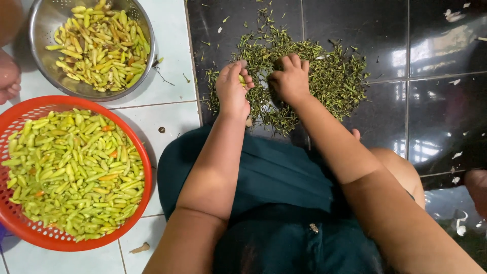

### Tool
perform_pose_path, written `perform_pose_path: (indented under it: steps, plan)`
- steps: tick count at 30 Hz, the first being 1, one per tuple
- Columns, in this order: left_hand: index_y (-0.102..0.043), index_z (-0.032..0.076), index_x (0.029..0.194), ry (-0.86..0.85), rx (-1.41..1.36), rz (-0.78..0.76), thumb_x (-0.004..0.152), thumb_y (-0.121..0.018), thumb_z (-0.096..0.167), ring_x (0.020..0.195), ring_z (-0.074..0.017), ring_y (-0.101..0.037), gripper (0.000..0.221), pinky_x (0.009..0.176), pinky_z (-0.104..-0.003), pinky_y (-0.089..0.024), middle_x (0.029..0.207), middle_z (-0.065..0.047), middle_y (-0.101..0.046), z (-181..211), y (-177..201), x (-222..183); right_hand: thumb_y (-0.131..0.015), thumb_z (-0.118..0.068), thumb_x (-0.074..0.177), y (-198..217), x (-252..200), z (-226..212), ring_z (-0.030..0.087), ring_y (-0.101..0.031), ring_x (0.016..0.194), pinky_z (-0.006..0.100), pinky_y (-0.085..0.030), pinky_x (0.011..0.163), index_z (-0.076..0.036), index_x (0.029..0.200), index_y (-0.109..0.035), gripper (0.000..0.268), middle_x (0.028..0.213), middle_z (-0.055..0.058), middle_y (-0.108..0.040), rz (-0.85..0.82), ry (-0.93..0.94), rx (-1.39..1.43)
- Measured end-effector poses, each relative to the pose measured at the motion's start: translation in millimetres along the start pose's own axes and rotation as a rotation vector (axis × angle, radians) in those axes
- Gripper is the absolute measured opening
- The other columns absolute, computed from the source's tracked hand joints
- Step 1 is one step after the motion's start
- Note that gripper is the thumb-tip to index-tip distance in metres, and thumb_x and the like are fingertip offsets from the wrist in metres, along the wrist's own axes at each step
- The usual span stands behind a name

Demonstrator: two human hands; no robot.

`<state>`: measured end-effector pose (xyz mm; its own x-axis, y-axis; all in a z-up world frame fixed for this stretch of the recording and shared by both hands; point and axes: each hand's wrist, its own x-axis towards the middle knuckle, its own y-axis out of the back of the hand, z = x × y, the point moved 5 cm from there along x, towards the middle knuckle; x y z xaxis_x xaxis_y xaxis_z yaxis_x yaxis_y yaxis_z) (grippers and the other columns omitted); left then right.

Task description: Sorting through a pile of green peppers on the floor, removing stems and placing them into containers.

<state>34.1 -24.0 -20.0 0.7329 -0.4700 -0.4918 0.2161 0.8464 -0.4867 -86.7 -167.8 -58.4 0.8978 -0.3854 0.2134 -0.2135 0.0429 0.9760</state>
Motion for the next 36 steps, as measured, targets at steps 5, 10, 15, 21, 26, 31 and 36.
perform_pose_path:
  steps: [5, 10, 15, 21, 26, 31, 36]
  plan:
    - [-0.067, -0.005, 0.109, 0.019, 0.020, -0.010, 0.101, -0.059, 0.016, 0.060, -0.0160, -0.066, 0.023, 0.052, -0.029, -0.061, 0.078, -0.008, -0.060, 1, 1, 0, -0.080, -0.025, 0.073, 3, -1, -17, 0.029, -0.045, 0.127, 0.045, -0.035, 0.090, -0.020, 0.079, -0.071, 0.012, 0.115, 0.003, -0.058, 0.090, 0.070, -0.110]
    - [-0.068, -0.002, 0.107, 0.059, 0.060, -0.042, 0.101, -0.061, 0.017, 0.060, -0.0154, -0.066, 0.021, 0.051, -0.030, -0.060, 0.078, -0.007, -0.062, -5, -1, 0, -0.087, -0.019, 0.076, 23, -8, 15, 0.028, -0.044, 0.128, 0.050, -0.034, 0.094, -0.015, 0.087, -0.069, 0.021, 0.118, 0.004, -0.059, 0.123, -0.028, 0.070]
    - [-0.070, 0.003, 0.103, 0.139, 0.198, -0.201, 0.101, -0.065, 0.024, 0.058, -0.0132, -0.065, 0.022, 0.049, -0.027, -0.059, 0.079, -0.005, -0.061, -4, -13, -11, -0.087, -0.011, 0.087, 50, -28, 58, 0.021, -0.071, 0.091, 0.035, -0.050, 0.082, -0.012, 0.101, -0.073, 0.019, 0.088, 0.004, -0.072, 0.013, -0.354, 0.901]
    - [-0.069, 0.005, 0.096, 0.309, 0.340, -0.422, 0.091, -0.079, 0.030, 0.053, -0.0102, -0.062, 0.028, 0.043, -0.023, -0.055, 0.074, -0.004, -0.061, -46, -24, -32, -0.083, 0.002, 0.088, 98, -57, 29, 0.015, -0.066, 0.088, 0.034, -0.054, 0.084, 0.000, 0.101, -0.073, 0.016, 0.090, 0.009, -0.071, 0.020, -0.470, 1.202]
    - [-0.072, 0.002, 0.094, 0.296, 0.441, -0.517, 0.089, -0.081, 0.018, 0.053, -0.0102, -0.062, 0.019, 0.042, -0.023, -0.055, 0.072, -0.004, -0.061, -64, -24, -36, -0.083, 0.001, 0.090, 98, -60, 17, 0.018, -0.067, 0.087, 0.036, -0.054, 0.083, 0.001, 0.101, -0.074, 0.014, 0.088, 0.012, -0.071, 0.020, -0.371, 1.147]
    - [-0.072, 0.003, 0.090, 0.279, 0.406, -0.507, 0.086, -0.081, 0.015, 0.052, -0.0097, -0.062, 0.015, 0.039, -0.021, -0.054, 0.069, -0.004, -0.061, -75, -18, -34, -0.084, -0.005, 0.091, 100, -61, 14, 0.018, -0.066, 0.086, 0.036, -0.053, 0.083, -0.001, 0.100, -0.074, 0.014, 0.087, 0.012, -0.071, 0.004, -0.280, 1.102]
    - [-0.069, 0.004, 0.092, 0.279, 0.340, -0.528, 0.085, -0.080, 0.014, 0.052, -0.0084, -0.061, 0.016, 0.039, -0.019, -0.054, 0.070, -0.003, -0.061, -73, -16, -52, -0.082, -0.008, 0.094, 101, -68, 16, 0.019, -0.063, 0.085, 0.036, -0.050, 0.082, -0.001, 0.099, -0.074, 0.011, 0.086, 0.011, -0.068, -0.068, -0.229, 1.063]
